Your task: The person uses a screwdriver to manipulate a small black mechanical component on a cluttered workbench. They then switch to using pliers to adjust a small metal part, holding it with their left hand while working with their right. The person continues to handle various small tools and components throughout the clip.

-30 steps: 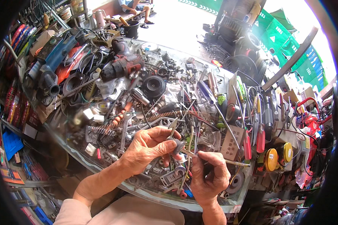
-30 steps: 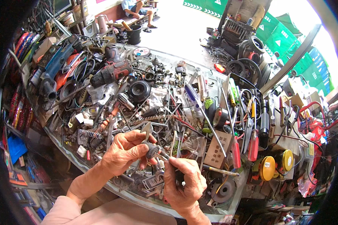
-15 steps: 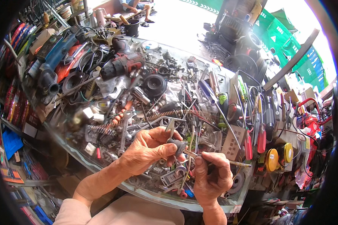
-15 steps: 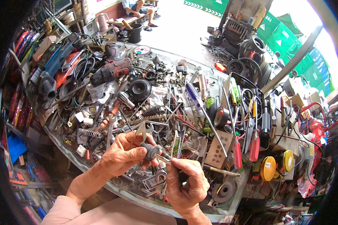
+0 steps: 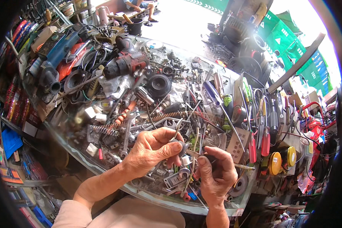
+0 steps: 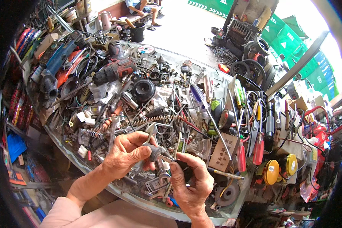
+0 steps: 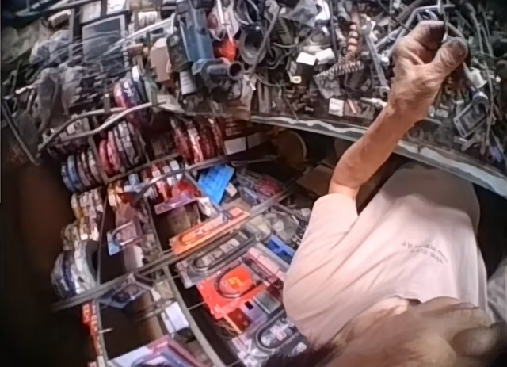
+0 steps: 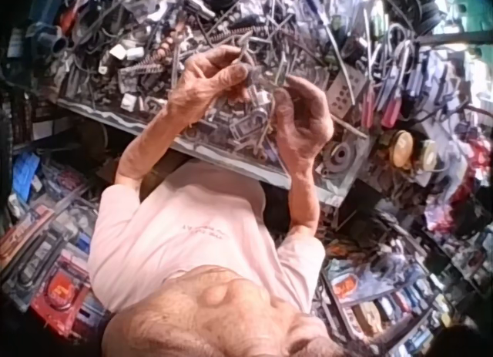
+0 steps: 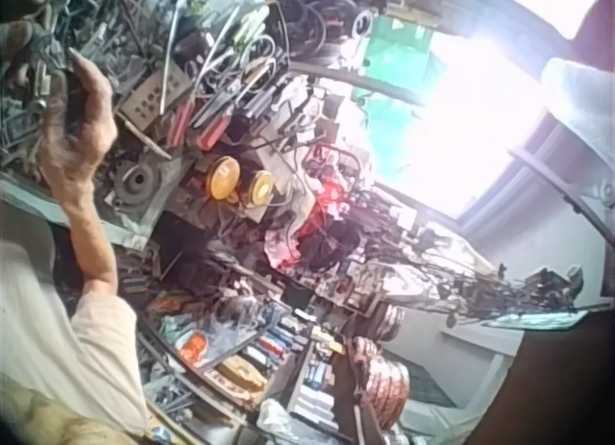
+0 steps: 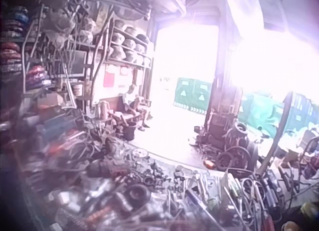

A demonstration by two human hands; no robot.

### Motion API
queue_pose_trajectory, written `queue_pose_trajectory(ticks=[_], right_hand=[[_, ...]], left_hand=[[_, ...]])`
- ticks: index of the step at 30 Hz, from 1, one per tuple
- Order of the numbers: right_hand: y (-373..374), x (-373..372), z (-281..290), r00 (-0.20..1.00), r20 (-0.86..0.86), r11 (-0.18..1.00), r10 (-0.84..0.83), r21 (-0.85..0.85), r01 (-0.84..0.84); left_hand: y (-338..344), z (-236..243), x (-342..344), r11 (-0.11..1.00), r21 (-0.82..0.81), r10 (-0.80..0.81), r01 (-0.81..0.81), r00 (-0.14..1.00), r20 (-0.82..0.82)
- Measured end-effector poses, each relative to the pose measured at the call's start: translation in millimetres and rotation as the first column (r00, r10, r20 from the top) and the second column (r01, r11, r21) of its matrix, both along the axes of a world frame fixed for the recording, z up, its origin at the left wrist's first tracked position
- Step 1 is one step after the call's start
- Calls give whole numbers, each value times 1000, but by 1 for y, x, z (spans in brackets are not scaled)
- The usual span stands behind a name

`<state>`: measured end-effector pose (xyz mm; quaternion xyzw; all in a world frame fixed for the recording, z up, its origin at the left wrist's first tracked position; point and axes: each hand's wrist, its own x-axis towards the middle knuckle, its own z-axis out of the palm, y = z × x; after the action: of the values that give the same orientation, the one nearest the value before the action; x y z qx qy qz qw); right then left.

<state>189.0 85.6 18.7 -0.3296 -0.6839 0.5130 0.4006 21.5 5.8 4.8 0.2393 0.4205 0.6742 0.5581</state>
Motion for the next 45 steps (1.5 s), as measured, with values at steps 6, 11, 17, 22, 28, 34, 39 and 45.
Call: queue_pose_trajectory(ticks=[6,11,17,22,28,34,39,45], right_hand=[[5,-3,-2,994,108,769,-15,637,-58],[1,0,7,997,-69,970,46,-236,-61],[-2,-2,12,996,3,921,91,-380,-83],[5,-4,0,987,158,892,29,441,-96],[3,2,3,988,106,982,114,-165,-96],[2,3,4,976,188,993,110,31,-118],[3,-4,-3,988,146,939,43,333,-89],[-2,2,6,986,144,996,84,30,-89]], left_hand=[[1,4,-4,996,-71,-53,51,998,-24],[-2,6,-3,999,-8,-47,46,998,-40],[-3,11,0,999,14,31,-30,987,-155],[-2,13,-2,998,-58,-9,0,988,-154],[-3,10,-3,999,-45,-19,12,989,-145],[-5,12,4,997,21,74,-71,939,-337],[-3,12,0,998,-59,7,-18,983,-185],[-6,12,5,998,25,62,-57,967,-248]])
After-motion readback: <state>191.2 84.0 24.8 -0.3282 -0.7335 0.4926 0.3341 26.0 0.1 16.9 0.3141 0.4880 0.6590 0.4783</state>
